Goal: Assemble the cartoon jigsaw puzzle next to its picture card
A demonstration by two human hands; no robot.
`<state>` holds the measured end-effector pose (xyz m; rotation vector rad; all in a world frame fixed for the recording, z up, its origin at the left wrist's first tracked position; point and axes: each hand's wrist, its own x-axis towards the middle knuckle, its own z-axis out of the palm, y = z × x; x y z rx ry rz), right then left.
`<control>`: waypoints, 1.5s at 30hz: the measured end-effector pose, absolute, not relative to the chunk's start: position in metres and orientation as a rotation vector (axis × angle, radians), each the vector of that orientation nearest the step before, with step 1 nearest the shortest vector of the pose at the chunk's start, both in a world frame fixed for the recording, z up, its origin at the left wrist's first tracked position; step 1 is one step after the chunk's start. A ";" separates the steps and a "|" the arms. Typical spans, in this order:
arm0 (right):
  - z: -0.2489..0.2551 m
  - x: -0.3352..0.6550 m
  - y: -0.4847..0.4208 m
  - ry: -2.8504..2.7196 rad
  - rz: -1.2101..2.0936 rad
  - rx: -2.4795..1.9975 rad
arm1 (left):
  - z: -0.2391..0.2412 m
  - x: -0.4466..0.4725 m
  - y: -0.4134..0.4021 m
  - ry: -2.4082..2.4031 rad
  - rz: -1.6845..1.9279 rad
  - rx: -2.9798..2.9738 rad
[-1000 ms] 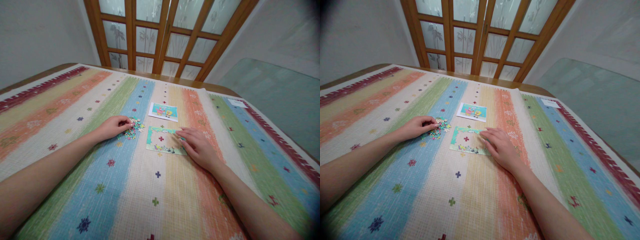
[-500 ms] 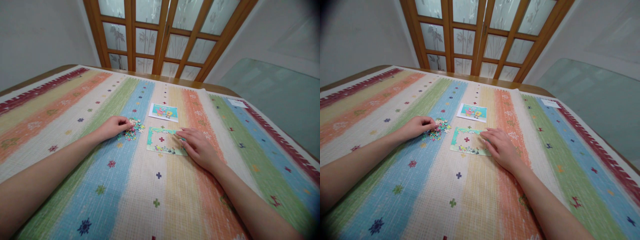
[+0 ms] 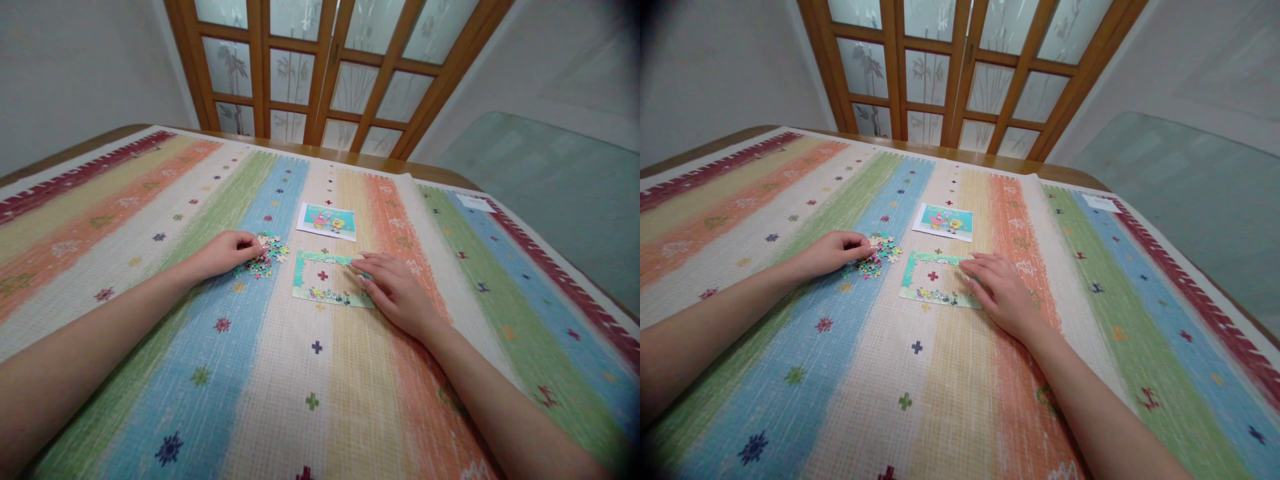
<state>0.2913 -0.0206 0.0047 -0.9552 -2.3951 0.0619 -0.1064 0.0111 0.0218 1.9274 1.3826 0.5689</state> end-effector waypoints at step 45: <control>0.006 0.290 -0.022 -2.395 0.097 -0.972 | 0.003 -0.133 0.025 1.482 0.698 2.487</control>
